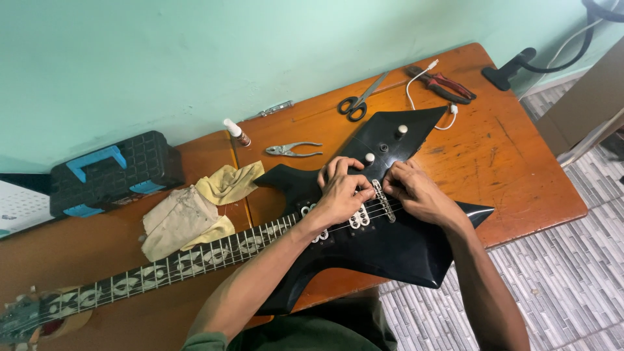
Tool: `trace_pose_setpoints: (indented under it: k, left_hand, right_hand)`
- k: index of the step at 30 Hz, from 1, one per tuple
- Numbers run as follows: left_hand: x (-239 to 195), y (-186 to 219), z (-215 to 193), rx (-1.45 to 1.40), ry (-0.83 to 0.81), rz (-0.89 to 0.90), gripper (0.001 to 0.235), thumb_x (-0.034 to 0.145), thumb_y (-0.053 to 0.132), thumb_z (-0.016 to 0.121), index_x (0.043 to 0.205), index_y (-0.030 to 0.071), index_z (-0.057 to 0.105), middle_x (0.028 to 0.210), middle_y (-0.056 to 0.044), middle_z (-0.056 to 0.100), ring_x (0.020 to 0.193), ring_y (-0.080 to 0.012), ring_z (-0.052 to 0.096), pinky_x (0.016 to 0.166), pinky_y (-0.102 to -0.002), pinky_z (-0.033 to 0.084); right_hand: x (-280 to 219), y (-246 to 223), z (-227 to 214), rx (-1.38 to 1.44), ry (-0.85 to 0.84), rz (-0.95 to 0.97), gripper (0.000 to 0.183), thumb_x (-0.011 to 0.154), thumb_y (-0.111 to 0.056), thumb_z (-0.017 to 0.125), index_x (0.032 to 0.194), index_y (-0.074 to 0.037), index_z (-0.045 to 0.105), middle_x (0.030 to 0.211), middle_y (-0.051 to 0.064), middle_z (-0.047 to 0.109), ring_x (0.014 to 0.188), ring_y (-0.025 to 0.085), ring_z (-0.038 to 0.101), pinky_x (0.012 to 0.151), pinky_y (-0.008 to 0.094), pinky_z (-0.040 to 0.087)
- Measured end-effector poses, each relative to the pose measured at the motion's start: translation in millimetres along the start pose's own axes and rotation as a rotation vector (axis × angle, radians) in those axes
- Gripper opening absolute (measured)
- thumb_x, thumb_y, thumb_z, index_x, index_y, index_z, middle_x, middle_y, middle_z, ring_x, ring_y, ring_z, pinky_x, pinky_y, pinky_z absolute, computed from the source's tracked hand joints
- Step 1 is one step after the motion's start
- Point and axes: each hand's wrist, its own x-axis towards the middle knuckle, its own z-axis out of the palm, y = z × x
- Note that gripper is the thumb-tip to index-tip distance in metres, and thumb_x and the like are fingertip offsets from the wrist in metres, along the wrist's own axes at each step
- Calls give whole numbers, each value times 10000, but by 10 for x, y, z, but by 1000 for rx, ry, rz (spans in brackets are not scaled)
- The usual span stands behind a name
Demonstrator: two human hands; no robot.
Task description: The person strings a black electric guitar by hand, threading strings through the headstock and tuning pegs. They repeatedly adjust the strings at the headstock and pluck them near the bridge to check tension. The guitar rests on a wooden table with tools and a cloth nearby.
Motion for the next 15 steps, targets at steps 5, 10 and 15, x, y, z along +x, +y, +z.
trace_pose_setpoints:
  k: [5, 10, 15]
  left_hand:
    - [9, -16, 1, -1, 3, 2, 120, 945, 402, 696, 890, 311, 751, 1360, 49, 439, 1493, -208, 184, 1180, -625, 14]
    - [-14, 23, -37, 1, -12, 9, 125, 953, 388, 689, 916, 289, 755, 1358, 27, 436, 1486, -220, 189, 1182, -615, 24]
    - [-27, 38, -44, 16, 2, 21, 115, 948, 372, 695, 916, 282, 758, 1345, 19, 447, 1482, -227, 203, 1181, -613, 36]
  right_hand:
    - [-16, 110, 67, -18, 8, 24, 108, 940, -182, 668, 895, -93, 629, 871, 76, 586, 963, 322, 582, 848, 441, 470]
    - [-3, 69, 45, -20, 28, 8, 100, 931, -165, 671, 892, -82, 632, 858, 96, 582, 927, 335, 577, 821, 448, 471]
    - [-27, 82, 61, -27, 58, -8, 119, 927, -202, 686, 914, -99, 629, 871, 110, 594, 919, 363, 585, 807, 453, 476]
